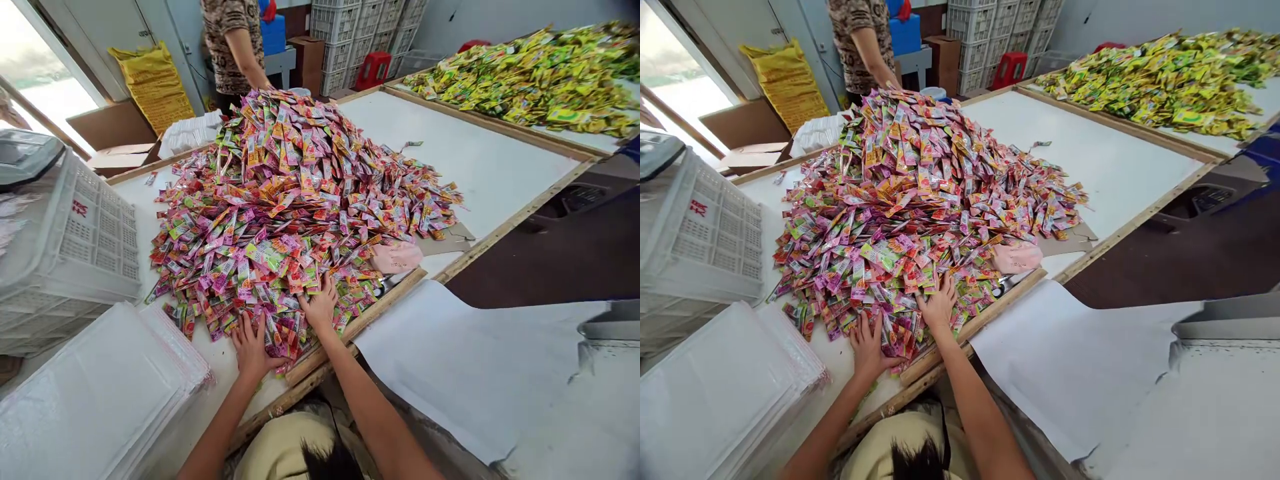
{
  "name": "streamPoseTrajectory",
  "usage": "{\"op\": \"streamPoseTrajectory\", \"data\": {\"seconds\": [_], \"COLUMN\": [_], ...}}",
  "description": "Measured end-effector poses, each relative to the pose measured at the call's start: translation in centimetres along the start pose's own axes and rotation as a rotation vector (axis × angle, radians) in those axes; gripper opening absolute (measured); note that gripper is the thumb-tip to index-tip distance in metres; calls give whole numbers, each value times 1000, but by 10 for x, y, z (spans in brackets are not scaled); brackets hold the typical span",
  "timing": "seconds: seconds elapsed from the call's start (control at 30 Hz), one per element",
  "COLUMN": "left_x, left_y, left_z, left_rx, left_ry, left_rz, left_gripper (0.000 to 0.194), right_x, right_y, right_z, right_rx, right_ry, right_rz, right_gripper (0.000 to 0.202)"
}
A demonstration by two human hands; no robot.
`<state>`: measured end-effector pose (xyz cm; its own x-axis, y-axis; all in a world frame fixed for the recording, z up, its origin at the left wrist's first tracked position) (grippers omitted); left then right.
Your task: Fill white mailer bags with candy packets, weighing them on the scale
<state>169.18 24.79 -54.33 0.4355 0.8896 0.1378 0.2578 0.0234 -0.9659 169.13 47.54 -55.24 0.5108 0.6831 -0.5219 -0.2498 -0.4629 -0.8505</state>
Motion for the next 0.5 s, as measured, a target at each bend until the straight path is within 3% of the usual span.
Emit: {"op": "streamPoseTrajectory", "data": {"seconds": [0.23,0.37,0.5], "left_x": [34,54,75], "left_y": [-10,-11,-16], "left_z": [44,76,103], "left_rx": [-83,-273,-335], "left_ry": [22,77,133], "left_rz": [35,-39,-109], "left_gripper": [123,98,82], "right_x": [19,31,45], "right_y": [-11,-26,-39], "right_z": [44,71,97], "right_rx": [-29,-23,17], "right_ry": [57,73,113], "right_rz": [1,-3,7], "right_gripper": [72,70,66]}}
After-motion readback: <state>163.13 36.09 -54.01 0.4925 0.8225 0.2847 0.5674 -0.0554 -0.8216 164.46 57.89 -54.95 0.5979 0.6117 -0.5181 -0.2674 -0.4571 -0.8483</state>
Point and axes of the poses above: each hand's wrist, its own z-axis towards the middle knuckle, its own y-axis out of the palm, x = y × z, the point moved 3 cm from there along z, towards the middle knuckle, and after that the axes turned 11 degrees about -x, right-handed, at the moved point
